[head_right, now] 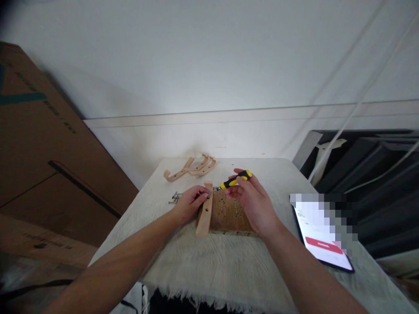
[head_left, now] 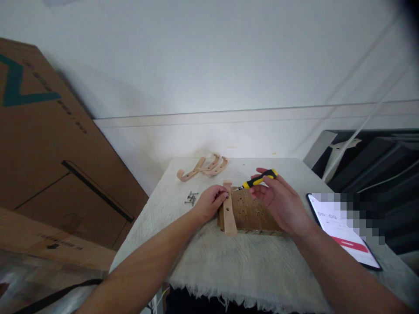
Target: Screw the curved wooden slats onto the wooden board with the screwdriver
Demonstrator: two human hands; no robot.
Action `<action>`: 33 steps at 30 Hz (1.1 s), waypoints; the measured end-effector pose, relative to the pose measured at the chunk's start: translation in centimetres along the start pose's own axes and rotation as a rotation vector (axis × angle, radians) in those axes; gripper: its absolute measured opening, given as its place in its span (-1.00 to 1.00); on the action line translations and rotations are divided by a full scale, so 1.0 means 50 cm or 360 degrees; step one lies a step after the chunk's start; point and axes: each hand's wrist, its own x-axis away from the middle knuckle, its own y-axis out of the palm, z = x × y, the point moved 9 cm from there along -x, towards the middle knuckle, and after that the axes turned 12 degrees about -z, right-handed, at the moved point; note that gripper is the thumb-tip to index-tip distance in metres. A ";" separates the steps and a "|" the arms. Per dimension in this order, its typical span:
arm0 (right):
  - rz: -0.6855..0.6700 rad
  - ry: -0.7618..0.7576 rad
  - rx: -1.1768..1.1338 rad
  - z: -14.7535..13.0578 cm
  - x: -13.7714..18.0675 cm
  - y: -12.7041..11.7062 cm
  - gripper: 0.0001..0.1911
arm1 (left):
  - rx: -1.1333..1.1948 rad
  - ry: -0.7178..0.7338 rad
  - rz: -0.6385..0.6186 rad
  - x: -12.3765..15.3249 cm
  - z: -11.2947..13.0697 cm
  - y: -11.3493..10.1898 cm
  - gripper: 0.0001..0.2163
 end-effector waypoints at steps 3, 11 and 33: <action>-0.0131 0.0097 0.0535 -0.032 -0.024 0.029 -0.73 | -0.0084 0.0043 0.0002 0.002 0.008 0.000 -0.84; -0.0719 0.0108 0.1563 -0.118 -0.103 0.152 -0.77 | -0.0111 0.0034 -0.0003 0.001 0.002 0.002 -0.86; -0.1006 -0.0289 0.2060 -0.134 -0.089 0.210 -0.68 | -0.0075 0.0000 -0.0031 0.000 -0.002 0.009 -0.89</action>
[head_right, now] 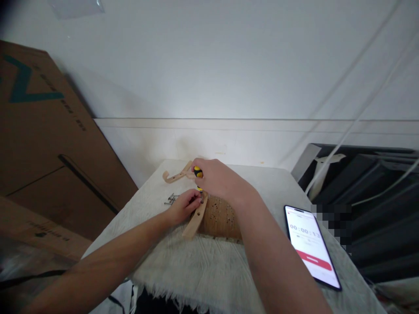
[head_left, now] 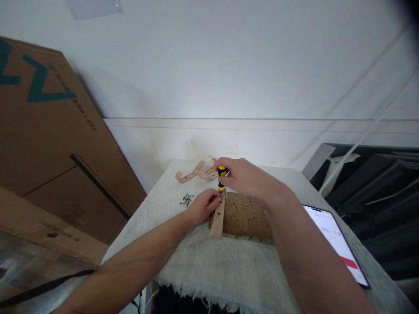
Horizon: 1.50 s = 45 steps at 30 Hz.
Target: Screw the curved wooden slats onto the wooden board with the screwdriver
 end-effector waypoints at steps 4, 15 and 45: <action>-0.0050 0.0039 0.0047 0.005 0.006 0.000 -0.70 | -0.0021 0.0028 0.0010 -0.002 0.005 -0.002 -0.89; -0.0125 0.0073 0.0106 0.015 0.007 0.005 -0.75 | -0.0184 0.0086 0.0023 0.004 0.022 -0.010 -0.87; -0.0253 0.0061 0.0170 -0.018 0.021 0.019 -0.87 | -0.0288 0.0071 0.0030 0.002 0.031 -0.008 -0.89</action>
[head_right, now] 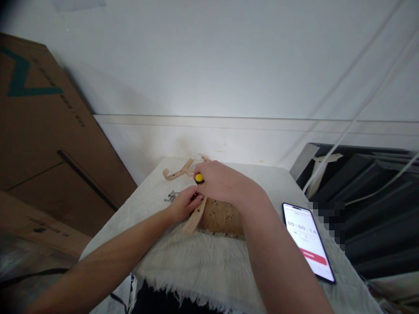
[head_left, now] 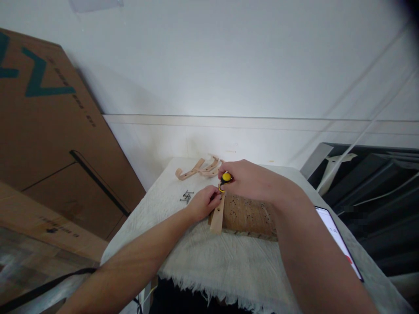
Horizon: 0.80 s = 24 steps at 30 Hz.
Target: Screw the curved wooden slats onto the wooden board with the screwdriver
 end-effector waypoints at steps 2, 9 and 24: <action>0.0007 -0.0009 -0.0022 -0.003 0.004 -0.003 -0.86 | -0.0015 0.0007 0.0005 0.001 0.001 0.001 -0.88; 0.0014 -0.0027 -0.0004 -0.015 0.011 -0.008 -0.86 | -0.0042 0.0055 0.0009 0.002 0.006 0.002 -0.88; -0.0018 0.0059 0.0094 0.000 0.003 -0.004 -0.82 | -0.0192 0.0048 0.0141 0.004 0.008 -0.004 -0.89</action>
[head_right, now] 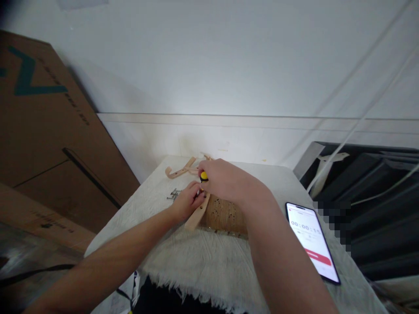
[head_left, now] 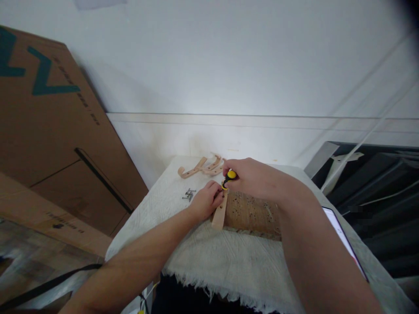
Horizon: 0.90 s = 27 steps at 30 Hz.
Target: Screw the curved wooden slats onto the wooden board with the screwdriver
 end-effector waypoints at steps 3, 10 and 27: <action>-0.0003 -0.0019 -0.0031 0.002 0.006 -0.004 -0.84 | 0.0001 0.0031 0.0019 0.001 0.004 -0.002 -0.89; 0.0090 0.0060 -0.0002 0.031 0.022 -0.029 -0.82 | 0.0118 0.0247 0.0059 0.002 0.022 -0.007 -0.89; 0.0090 0.0042 -0.0037 0.034 0.022 -0.025 -0.83 | -0.0132 0.0131 0.0011 0.002 0.015 -0.004 -0.88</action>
